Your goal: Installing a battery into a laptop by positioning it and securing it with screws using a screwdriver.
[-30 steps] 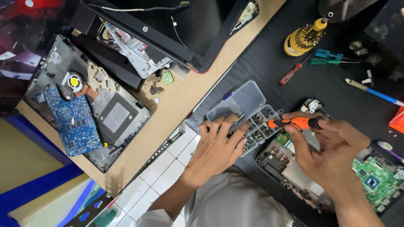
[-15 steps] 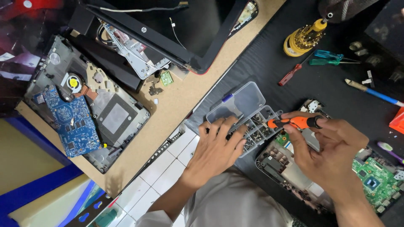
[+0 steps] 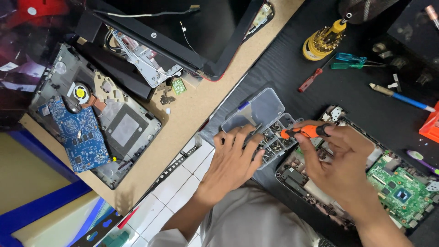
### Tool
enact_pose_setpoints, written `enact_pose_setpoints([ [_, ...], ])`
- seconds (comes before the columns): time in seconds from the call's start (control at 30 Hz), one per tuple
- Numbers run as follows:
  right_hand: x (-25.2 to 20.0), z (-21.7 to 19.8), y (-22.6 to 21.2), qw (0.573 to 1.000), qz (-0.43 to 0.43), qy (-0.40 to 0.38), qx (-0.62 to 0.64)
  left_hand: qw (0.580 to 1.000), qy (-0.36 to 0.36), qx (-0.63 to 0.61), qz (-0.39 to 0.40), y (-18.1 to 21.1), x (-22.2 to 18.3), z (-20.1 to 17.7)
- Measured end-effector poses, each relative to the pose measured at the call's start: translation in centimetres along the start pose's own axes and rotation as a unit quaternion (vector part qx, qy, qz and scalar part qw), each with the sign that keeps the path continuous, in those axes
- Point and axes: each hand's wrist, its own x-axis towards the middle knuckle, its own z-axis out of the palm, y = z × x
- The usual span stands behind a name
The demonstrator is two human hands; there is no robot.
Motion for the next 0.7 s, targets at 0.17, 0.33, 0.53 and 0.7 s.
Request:
enact_pose_setpoints([
  [0.17, 0.2, 0.1, -0.7, 0.999, 0.037, 0.013, 0.008, 1.0, -0.005, -0.012, -0.004, 0.0, -0.1, 0.0],
  [0.33, -0.3, -0.2, -0.8, 0.999, 0.001, 0.035, -0.009, 1.0, -0.025, 0.006, 0.005, 0.2, 0.2, -0.7],
  [0.53, -0.4, -2.0, -1.8, 0.994, 0.033, 0.045, -0.091, 1.0, -0.031, -0.005, 0.003, 0.4, 0.2, -0.5],
  [0.7, -1.2, -3.4, -2.0, 0.995, 0.051, 0.021, -0.084, 1.0, -0.008, 0.03, -0.001, 0.9, -0.1, -0.2],
])
